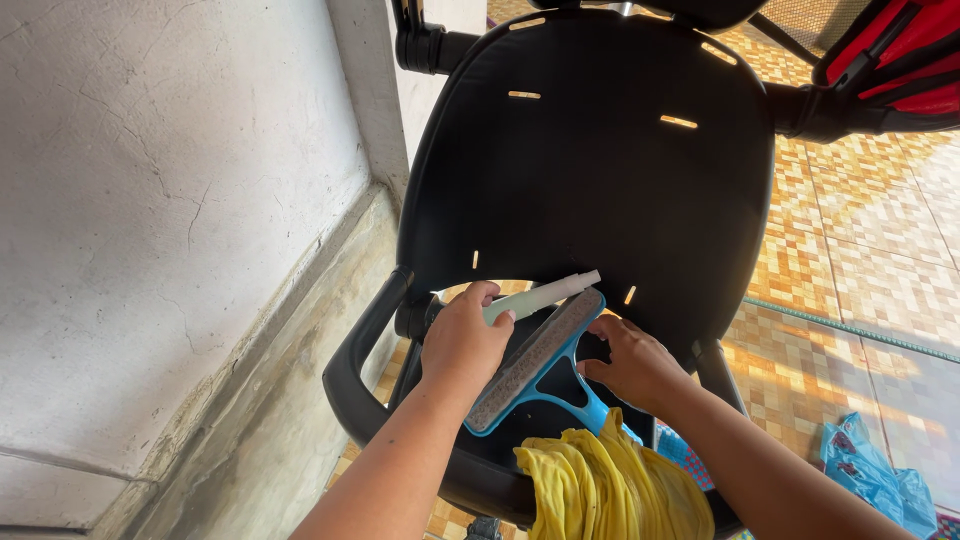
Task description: The person sprays a window with a cleaning solution and wipes it with a squeegee, then uses a yellow cloth to wipe the window frame and sill. The task is performed on a single window with visible interior and exterior views.
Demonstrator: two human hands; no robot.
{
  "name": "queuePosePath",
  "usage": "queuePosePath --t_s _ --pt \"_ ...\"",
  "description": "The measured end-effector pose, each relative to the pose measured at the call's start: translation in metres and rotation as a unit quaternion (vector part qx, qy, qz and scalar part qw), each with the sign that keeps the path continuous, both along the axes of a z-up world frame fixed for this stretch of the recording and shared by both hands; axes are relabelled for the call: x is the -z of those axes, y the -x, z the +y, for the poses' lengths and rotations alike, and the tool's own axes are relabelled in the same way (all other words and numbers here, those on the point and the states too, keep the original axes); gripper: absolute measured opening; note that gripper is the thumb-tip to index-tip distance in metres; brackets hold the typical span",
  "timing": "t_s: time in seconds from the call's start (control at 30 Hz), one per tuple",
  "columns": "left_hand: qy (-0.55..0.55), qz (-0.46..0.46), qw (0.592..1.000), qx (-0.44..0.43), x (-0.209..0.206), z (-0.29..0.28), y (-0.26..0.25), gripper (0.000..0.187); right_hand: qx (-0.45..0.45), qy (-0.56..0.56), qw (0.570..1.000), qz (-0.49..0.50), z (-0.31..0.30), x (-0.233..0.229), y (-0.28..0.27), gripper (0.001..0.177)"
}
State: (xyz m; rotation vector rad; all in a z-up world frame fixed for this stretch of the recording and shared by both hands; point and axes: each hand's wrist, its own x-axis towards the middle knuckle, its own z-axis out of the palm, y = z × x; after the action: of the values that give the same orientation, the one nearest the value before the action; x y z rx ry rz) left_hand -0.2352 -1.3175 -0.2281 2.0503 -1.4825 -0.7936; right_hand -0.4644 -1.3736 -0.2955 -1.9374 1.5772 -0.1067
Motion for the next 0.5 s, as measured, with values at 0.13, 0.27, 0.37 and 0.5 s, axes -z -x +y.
queuePosePath --t_s 0.13,0.27,0.37,0.5 --pt "0.015 0.014 1.000 -0.013 -0.013 0.005 0.004 0.043 0.001 0.007 1.000 -0.006 -0.004 0.004 0.005 0.069" --pt "0.029 0.022 0.999 -0.019 -0.025 0.010 0.004 0.042 -0.003 -0.018 1.000 -0.003 -0.005 0.015 0.010 0.074" --pt "0.033 0.028 0.999 -0.023 -0.040 0.022 0.005 0.042 -0.023 -0.025 0.999 0.008 -0.003 0.018 0.014 0.079" --pt "0.048 0.020 0.999 -0.014 -0.058 0.036 0.009 0.040 -0.037 -0.013 0.999 0.007 0.007 -0.011 0.008 0.076"
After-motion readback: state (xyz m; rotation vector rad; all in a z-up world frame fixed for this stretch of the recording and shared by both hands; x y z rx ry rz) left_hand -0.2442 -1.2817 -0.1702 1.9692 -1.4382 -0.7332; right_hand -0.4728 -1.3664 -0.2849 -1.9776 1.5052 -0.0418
